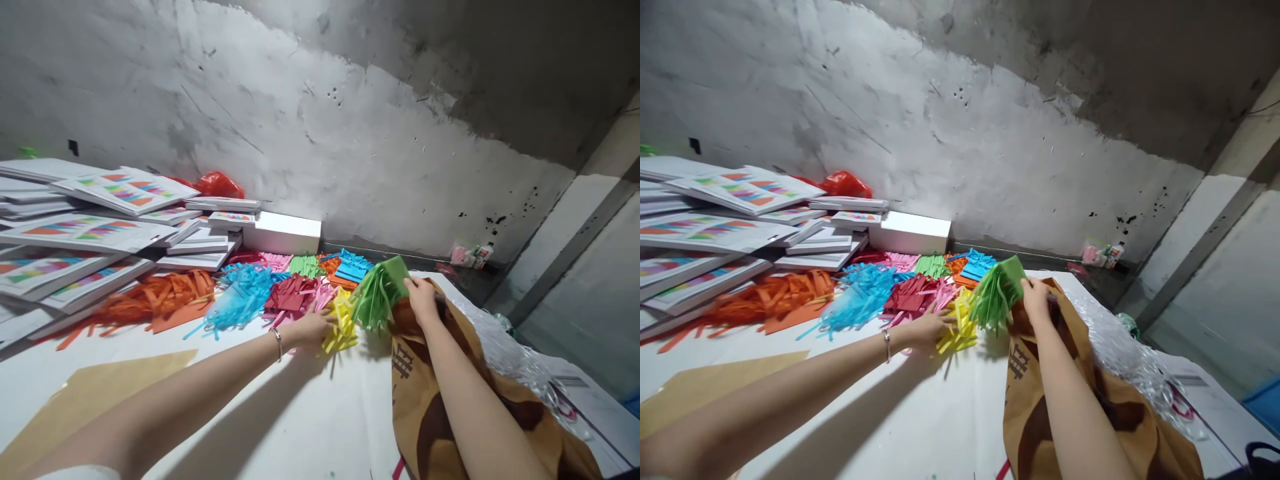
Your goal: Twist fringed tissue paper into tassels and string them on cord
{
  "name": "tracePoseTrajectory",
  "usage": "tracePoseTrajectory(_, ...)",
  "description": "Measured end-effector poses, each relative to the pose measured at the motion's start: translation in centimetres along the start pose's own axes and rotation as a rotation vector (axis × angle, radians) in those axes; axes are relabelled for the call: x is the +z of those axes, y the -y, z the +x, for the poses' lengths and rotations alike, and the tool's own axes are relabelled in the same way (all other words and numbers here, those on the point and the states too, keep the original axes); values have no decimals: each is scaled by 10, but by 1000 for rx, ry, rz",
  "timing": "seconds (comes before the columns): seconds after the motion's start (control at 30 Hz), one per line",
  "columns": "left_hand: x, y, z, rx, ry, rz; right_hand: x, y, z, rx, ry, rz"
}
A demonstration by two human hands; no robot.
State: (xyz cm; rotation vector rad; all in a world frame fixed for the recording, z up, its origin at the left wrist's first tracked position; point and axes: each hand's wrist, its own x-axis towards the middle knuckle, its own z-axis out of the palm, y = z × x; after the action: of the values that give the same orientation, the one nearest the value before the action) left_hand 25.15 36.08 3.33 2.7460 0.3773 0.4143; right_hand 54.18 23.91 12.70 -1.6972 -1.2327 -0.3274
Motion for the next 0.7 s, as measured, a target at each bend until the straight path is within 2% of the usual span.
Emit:
tracePoseTrajectory(0.1, -15, -14, -1, -118, -98, -256, -9, 20, 13, -107, 37, -36)
tracePoseTrajectory(0.17, -20, -24, -6, -232, -179, -446, -11, 30, -4, -211, 149, -52)
tracePoseTrajectory(0.23, -15, -37, -13, -346, -197, -669, -7, 34, -40, -311, 318, -61)
tracePoseTrajectory(0.33, 10, -59, -23, -490, -103, -1025, -1, 33, -103, -404, 544, -61)
tracePoseTrajectory(0.43, 44, -77, -27, -617, -43, -1302, -4, 30, -145, -423, 693, -77)
tracePoseTrajectory(0.57, 76, -87, -25, -738, -54, -1533, -10, 42, -164, -366, 721, -138)
tracePoseTrajectory(0.7, 85, -92, -23, -793, -118, -1667, -1, 60, -173, -335, 725, -191)
